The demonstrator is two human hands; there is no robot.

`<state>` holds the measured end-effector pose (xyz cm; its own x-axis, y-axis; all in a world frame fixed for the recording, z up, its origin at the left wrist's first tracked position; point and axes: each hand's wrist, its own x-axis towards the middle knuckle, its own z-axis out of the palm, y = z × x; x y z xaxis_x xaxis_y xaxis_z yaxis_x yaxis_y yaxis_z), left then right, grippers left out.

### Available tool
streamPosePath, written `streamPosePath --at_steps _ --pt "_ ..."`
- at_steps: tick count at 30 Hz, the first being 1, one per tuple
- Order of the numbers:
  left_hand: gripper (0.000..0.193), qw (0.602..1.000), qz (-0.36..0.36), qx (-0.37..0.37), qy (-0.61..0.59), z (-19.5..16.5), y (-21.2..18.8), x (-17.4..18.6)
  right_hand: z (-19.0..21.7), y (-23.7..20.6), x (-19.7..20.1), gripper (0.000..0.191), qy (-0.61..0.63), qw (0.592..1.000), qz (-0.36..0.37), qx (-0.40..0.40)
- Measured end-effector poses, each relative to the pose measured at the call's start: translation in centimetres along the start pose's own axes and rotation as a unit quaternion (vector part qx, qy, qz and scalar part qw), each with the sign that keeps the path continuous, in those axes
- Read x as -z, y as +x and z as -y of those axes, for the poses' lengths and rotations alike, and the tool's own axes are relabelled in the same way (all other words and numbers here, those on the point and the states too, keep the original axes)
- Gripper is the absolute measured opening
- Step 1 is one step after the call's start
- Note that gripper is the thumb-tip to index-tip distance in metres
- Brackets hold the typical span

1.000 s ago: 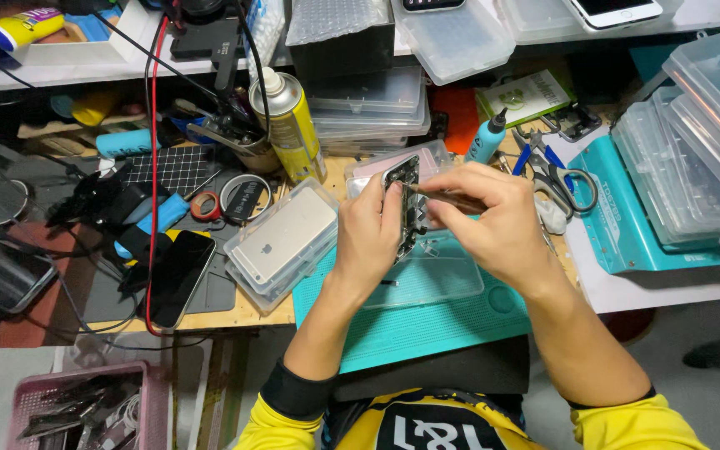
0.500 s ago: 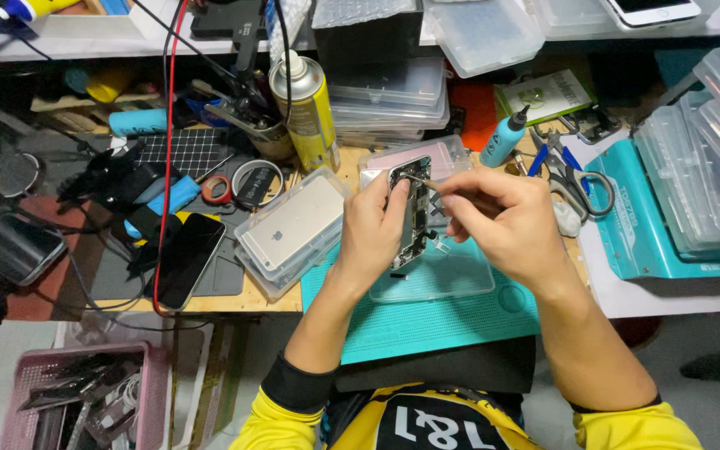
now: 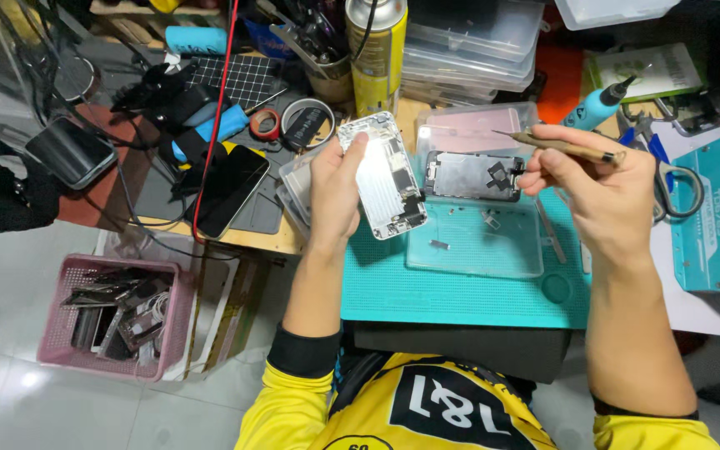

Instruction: The person repairs a disassembled smartphone at a workbench, holding the phone chassis in one hand while using a screwdriver to remove and tighten small screws and reposition internal components. They turn the phone over to work on different sides and set it down on the mat between steps.

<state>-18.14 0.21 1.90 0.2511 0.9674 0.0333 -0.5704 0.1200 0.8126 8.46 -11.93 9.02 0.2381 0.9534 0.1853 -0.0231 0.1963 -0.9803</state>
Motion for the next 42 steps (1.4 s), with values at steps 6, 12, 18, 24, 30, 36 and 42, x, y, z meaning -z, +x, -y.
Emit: streamPosePath --at_steps 6,12,18,24,30,36,42 --pt "0.021 0.999 -0.006 0.003 -0.040 -1.5 0.9 0.0 -1.6 1.1 0.6 0.011 -0.092 0.990 0.010 0.104" --pt "0.030 0.997 0.072 0.032 0.007 -0.3 1.9 -3.2 -2.7 0.4 2.3 0.016 -0.157 0.987 -0.001 0.023" --pt "0.035 0.991 0.105 0.072 0.050 2.5 2.0 -6.9 -2.8 -0.8 2.1 0.021 -0.233 0.969 0.010 -0.078" --pt "0.031 0.983 0.155 0.055 0.081 4.4 0.9 -9.2 -0.6 -1.2 2.1 0.018 -0.210 0.974 -0.030 0.078" --pt "0.025 0.976 0.156 -0.035 0.150 5.0 -0.9 -11.7 0.7 -0.8 0.6 0.023 -0.279 0.947 -0.093 0.132" --pt "0.021 0.946 0.085 -0.117 0.289 3.3 -2.3 -13.1 0.9 -1.1 -0.6 0.034 -0.375 0.914 -0.092 0.126" --pt "0.025 0.955 0.086 -0.107 0.264 2.5 -2.5 -13.7 -0.1 -0.9 -1.6 0.030 -0.440 0.873 -0.100 0.184"
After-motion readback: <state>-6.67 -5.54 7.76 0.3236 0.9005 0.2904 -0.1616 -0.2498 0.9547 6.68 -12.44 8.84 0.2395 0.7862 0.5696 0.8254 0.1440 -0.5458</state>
